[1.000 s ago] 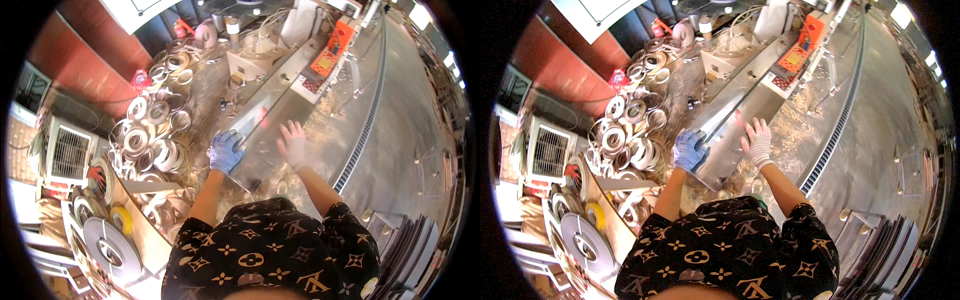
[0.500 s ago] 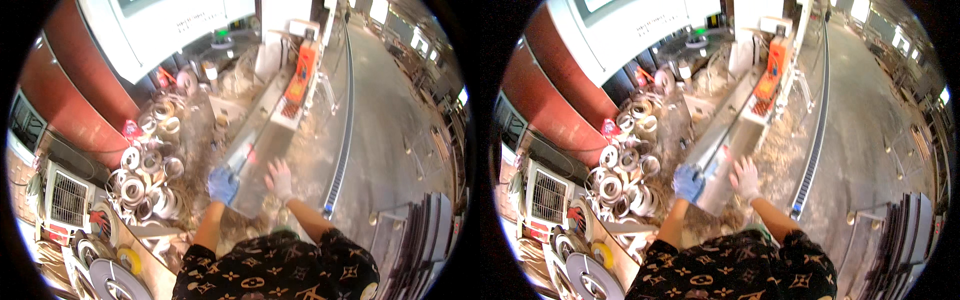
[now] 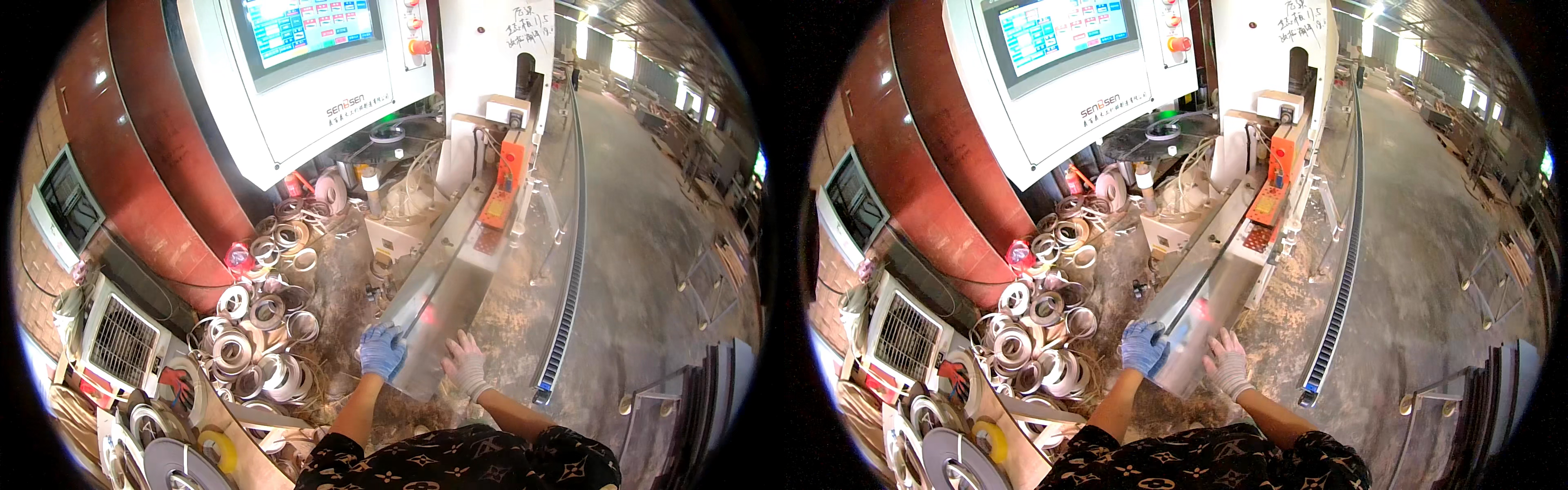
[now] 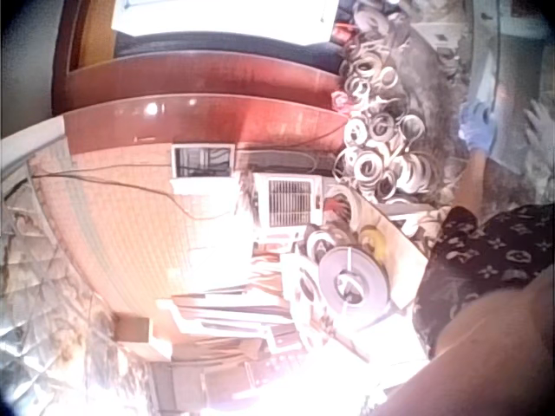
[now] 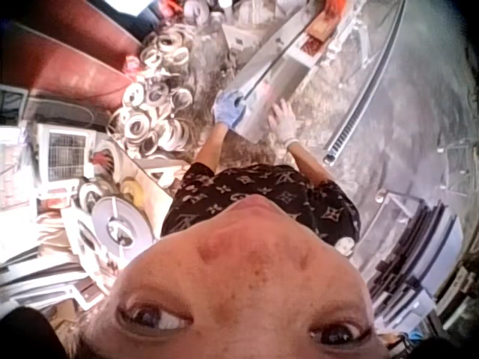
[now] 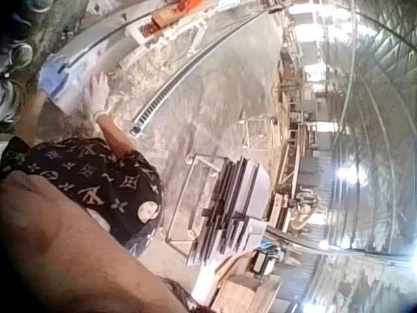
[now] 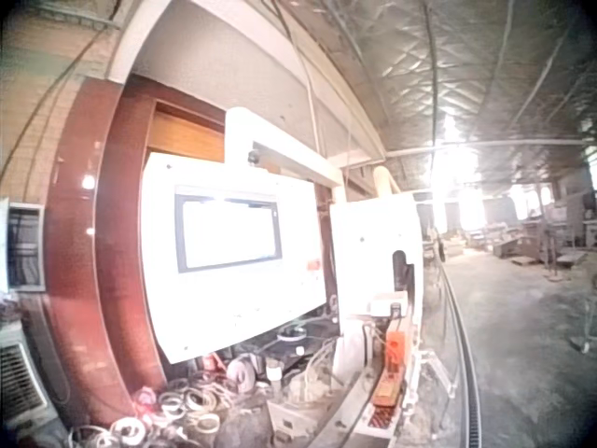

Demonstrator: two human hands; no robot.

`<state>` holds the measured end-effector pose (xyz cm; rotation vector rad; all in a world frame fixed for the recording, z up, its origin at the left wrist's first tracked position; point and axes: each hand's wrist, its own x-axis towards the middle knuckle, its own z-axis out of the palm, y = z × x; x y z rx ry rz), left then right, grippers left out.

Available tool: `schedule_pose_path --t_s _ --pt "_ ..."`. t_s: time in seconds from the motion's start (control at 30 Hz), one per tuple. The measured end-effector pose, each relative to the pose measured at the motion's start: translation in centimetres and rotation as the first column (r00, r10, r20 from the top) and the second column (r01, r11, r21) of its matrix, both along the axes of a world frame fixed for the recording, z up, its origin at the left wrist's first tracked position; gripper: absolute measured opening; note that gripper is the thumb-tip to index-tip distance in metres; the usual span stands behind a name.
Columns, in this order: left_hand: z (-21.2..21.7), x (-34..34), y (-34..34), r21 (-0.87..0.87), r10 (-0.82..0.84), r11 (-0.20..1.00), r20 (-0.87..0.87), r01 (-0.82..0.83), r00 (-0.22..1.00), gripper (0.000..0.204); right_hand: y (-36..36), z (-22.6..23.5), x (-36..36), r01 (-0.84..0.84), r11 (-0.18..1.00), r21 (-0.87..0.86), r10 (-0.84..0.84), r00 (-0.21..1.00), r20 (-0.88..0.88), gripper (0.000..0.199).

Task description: The person repeatedly picks up flat rectangular panels from a stack, carries them to a machine, and places them onto the machine's feed table. The person then returns to the stack to retrieve the next panel and repeats the cycle.

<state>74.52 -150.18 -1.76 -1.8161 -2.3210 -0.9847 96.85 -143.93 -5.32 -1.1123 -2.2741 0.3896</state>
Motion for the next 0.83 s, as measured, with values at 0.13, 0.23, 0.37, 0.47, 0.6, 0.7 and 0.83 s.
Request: schedule_pose_path --t_s 0.13,0.23,0.37,0.47,0.6,0.7,0.83 --pt "0.2 0.3 -0.1 0.011 0.011 1.0 0.004 -0.011 1.0 0.029 0.4 0.6 -0.1 0.023 0.999 -0.034 -0.024 1.0 -0.019 0.047" --pt "0.3 0.3 -0.2 0.025 0.015 1.0 -0.014 -0.015 1.0 0.028 2.8 2.9 -1.3 0.037 0.999 -0.025 -0.041 0.985 -0.17 0.04" --pt "0.3 0.3 0.0 0.012 0.02 1.0 -0.01 -0.019 1.0 0.028 7.5 9.4 -3.4 -0.004 0.989 0.15 0.055 0.938 -0.341 0.039" --pt "0.1 0.2 0.2 0.002 0.01 1.0 0.08 -0.01 0.997 0.031 10.2 15.0 -5.0 -0.098 0.987 0.124 0.141 0.899 -0.414 0.042" --pt "0.2 0.4 0.4 0.06 0.012 0.998 -0.019 -0.011 1.0 0.029 12.1 20.9 -7.2 -0.066 0.942 0.33 0.208 0.885 -0.417 0.043" --pt "0.0 0.3 0.6 0.046 -0.002 0.999 -0.014 0.002 1.0 0.028 13.2 24.4 -8.6 -0.082 0.91 0.406 0.259 0.877 -0.404 0.043" --pt "-0.7 0.1 0.7 0.024 0.015 1.0 -0.048 -0.014 0.999 0.029 15.1 29.3 -9.9 -0.117 0.867 0.485 0.301 0.898 -0.321 0.046"
